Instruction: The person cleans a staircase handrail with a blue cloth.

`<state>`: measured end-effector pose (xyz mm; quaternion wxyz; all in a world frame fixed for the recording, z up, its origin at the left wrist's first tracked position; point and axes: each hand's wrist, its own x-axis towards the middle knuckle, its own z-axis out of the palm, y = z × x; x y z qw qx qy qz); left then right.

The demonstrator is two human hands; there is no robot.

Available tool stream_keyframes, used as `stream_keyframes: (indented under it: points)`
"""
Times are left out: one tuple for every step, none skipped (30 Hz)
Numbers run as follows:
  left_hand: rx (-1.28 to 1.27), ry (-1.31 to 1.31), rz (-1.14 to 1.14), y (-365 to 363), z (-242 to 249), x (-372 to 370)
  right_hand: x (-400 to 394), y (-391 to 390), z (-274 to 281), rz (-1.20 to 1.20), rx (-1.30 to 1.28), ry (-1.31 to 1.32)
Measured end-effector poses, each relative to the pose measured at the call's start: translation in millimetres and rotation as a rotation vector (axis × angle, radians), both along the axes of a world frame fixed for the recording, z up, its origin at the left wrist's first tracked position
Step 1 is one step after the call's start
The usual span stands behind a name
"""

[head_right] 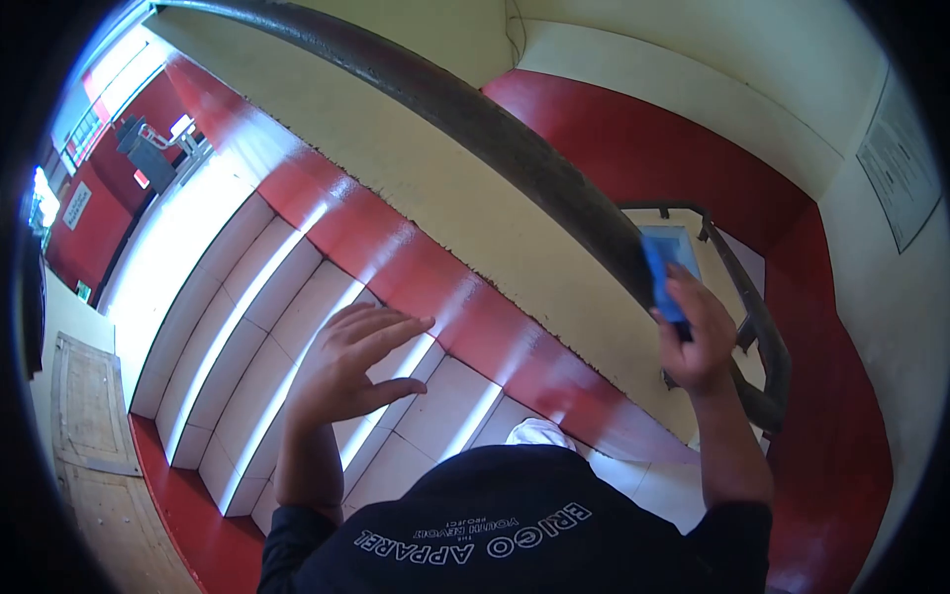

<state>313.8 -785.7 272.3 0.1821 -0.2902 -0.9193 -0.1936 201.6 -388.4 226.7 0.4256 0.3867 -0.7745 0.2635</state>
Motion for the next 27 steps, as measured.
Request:
stream_keyframes:
  points:
    - [0.014,0.050,-0.006,4,7,-5,-10,-19,17,0.079,0.060,0.034]
    - [0.025,0.095,-0.015,5,11,-11,-22,-39,35,0.158,0.117,0.076]
    - [0.035,0.139,-0.026,6,14,-17,-30,-62,59,0.160,0.222,0.124]
    - [0.044,0.180,-0.038,8,16,-21,-37,-83,78,0.159,0.326,0.171]
    - [0.053,0.183,-0.022,10,18,-23,-44,-98,87,0.162,0.342,0.165]
    - [0.061,0.189,-0.007,13,20,-24,-52,-110,95,0.163,0.357,0.161]
    - [0.069,0.199,0.010,15,21,-25,-61,-117,101,0.165,0.373,0.162]
    - [0.116,0.178,0.033,17,18,-25,-65,-119,104,0.147,0.395,0.181]
    - [0.157,0.175,0.032,15,9,-27,-64,-118,103,0.129,0.417,0.200]
    - [0.200,0.169,0.029,13,1,-30,-64,-118,101,0.111,0.441,0.214]
    - [0.215,0.172,0.045,11,-5,-36,-66,-118,101,0.118,0.432,0.217]
    - [0.236,0.169,0.061,11,-10,-39,-67,-119,102,0.127,0.428,0.215]
    - [0.258,0.159,0.077,13,-15,-40,-66,-118,100,0.137,0.426,0.205]
    - [0.262,0.187,0.076,16,-16,-43,-65,-118,100,0.144,0.426,0.187]
    - [0.263,0.217,0.072,18,-12,-48,-64,-119,100,0.147,0.422,0.172]
    - [0.263,0.250,0.068,20,-8,-53,-65,-119,101,0.151,0.418,0.160]
    - [0.282,0.261,0.086,22,-3,-57,-66,-117,102,0.180,0.439,0.147]
    - [0.300,0.272,0.103,24,2,-61,-68,-113,102,0.208,0.458,0.135]
    - [0.315,0.279,0.115,26,6,-66,-68,-109,102,0.231,0.475,0.118]
    - [0.319,0.277,0.144,28,8,-72,-66,-108,100,0.220,0.491,0.117]
    - [0.321,0.276,0.170,31,11,-79,-64,-107,100,0.205,0.506,0.116]
    - [0.319,0.286,0.192,35,14,-88,-63,-107,102,0.186,0.518,0.126]
    - [0.357,0.307,0.194,40,18,-95,-61,-107,102,0.167,0.519,0.137]
    - [0.418,0.264,0.198,48,20,-101,-59,-108,101,0.149,0.520,0.145]
    - [0.480,0.219,0.205,56,23,-106,-57,-108,99,0.133,0.522,0.152]
    - [0.541,0.177,0.212,64,25,-113,-58,-108,99,0.130,0.515,0.169]
    - [0.549,0.173,0.233,69,26,-120,-59,-109,98,0.127,0.508,0.181]
